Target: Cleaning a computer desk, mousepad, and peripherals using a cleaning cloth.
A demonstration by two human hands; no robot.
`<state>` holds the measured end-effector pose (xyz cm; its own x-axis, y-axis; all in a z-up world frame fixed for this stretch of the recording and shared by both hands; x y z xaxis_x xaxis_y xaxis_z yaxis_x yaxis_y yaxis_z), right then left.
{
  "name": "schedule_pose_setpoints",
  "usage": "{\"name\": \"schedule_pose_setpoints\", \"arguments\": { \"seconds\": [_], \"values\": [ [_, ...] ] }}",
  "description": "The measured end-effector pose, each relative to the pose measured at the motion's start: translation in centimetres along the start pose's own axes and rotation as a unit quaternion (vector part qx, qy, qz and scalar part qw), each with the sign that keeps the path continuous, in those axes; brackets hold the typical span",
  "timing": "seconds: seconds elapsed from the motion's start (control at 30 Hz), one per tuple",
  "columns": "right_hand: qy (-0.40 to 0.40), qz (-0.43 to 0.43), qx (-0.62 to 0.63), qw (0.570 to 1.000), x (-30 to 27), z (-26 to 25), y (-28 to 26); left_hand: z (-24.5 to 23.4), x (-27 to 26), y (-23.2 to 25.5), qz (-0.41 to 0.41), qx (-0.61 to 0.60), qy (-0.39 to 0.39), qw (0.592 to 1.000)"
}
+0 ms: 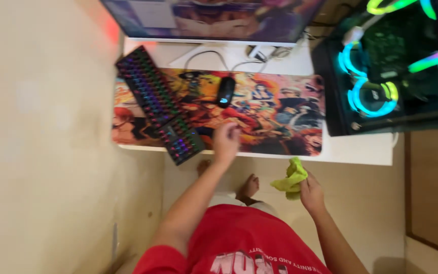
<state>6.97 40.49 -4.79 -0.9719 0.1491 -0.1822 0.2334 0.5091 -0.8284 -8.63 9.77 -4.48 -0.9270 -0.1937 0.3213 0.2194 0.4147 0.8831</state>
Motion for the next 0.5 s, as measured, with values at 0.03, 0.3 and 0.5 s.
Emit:
{"name": "schedule_pose_setpoints", "arguments": {
  "seconds": [0.03, 0.3, 0.5],
  "values": [
    [-0.012, -0.015, -0.001, 1.000, 0.7, 1.0, -0.9, -2.8, 0.6, -1.4, -0.023, 0.006, 0.016, 1.000],
    [-0.046, 0.066, 0.014, 0.997, 4.0, 11.4, -3.3, -7.5, 9.4, -3.5, -0.073, 0.081, -0.100, 0.989],
    [0.005, 0.040, 0.029, 0.999, 2.9, 15.4, -8.4, 0.8, 11.8, -5.4, 0.033, 0.231, -0.297, 0.926]
  ]
}}
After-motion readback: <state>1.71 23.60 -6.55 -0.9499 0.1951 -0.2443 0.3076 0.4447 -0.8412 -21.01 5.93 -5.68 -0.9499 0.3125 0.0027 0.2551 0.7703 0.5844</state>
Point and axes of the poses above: each hand's wrist, its own x-axis towards the middle knuckle, its own z-axis out of the palm, y = z × x, the point moved 6 cm from there along x, towards the middle knuckle, and after that the axes turned 3 degrees about -x, right-handed, at the moved point
